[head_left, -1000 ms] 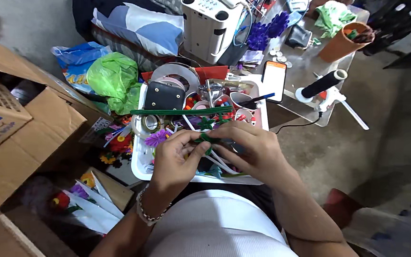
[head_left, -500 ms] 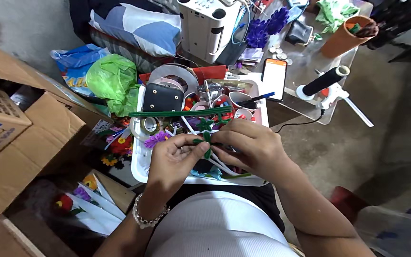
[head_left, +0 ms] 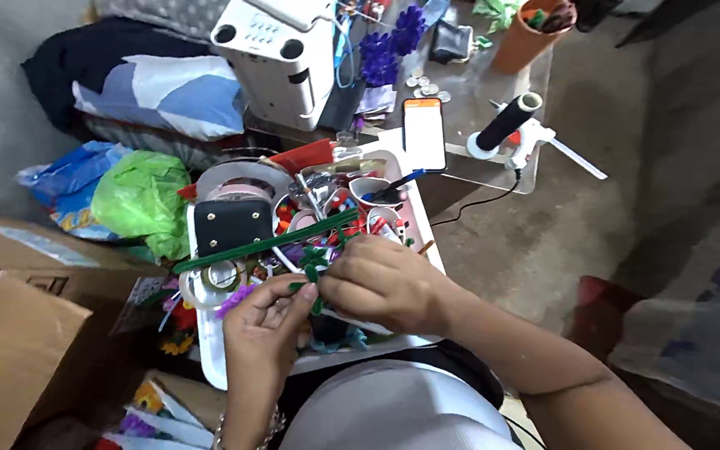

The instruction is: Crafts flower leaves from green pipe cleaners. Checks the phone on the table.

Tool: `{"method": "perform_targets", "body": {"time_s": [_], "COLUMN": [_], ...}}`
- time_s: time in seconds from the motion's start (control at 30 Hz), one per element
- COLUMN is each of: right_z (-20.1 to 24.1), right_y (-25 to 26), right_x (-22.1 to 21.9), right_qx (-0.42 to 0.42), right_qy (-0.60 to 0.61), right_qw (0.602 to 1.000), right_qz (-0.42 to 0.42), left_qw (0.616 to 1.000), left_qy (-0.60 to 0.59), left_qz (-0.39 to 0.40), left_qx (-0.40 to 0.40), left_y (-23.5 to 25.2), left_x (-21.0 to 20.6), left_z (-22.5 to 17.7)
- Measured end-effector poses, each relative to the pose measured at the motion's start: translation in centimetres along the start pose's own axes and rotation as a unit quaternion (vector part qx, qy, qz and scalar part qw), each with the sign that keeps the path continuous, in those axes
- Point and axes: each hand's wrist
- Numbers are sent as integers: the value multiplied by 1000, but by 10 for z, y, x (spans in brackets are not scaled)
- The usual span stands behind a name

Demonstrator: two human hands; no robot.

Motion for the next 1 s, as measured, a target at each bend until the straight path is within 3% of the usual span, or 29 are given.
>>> {"method": "perform_targets", "body": {"time_s": [0.23, 0.47, 0.73, 1.0], "right_z": [-23, -39, -48, -51], "right_y": [-3, -7, -9, -12], "right_x": [-1, -10, -13, -16], "right_qx": [25, -2, -70, -109], "right_qy": [26, -19, 17, 45], "right_qw": [999, 1000, 997, 992], "right_qz": [-6, -9, -30, -52], "left_qw": [996, 998, 989, 984], "left_qy": [-23, 30, 103, 148], "left_qz": [62, 43, 49, 72], "left_qx": [57, -22, -89, -74], "left_y": [13, 27, 41, 50], "left_x": [-3, -17, -26, -30], "left_z": [4, 16, 23, 14]}}
Point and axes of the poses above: each hand's wrist, its own y-axis towards the middle knuckle, its own x-axis out of the back of the hand, z = x × y, and after that the axes turned 11 degrees about -y, right-handed
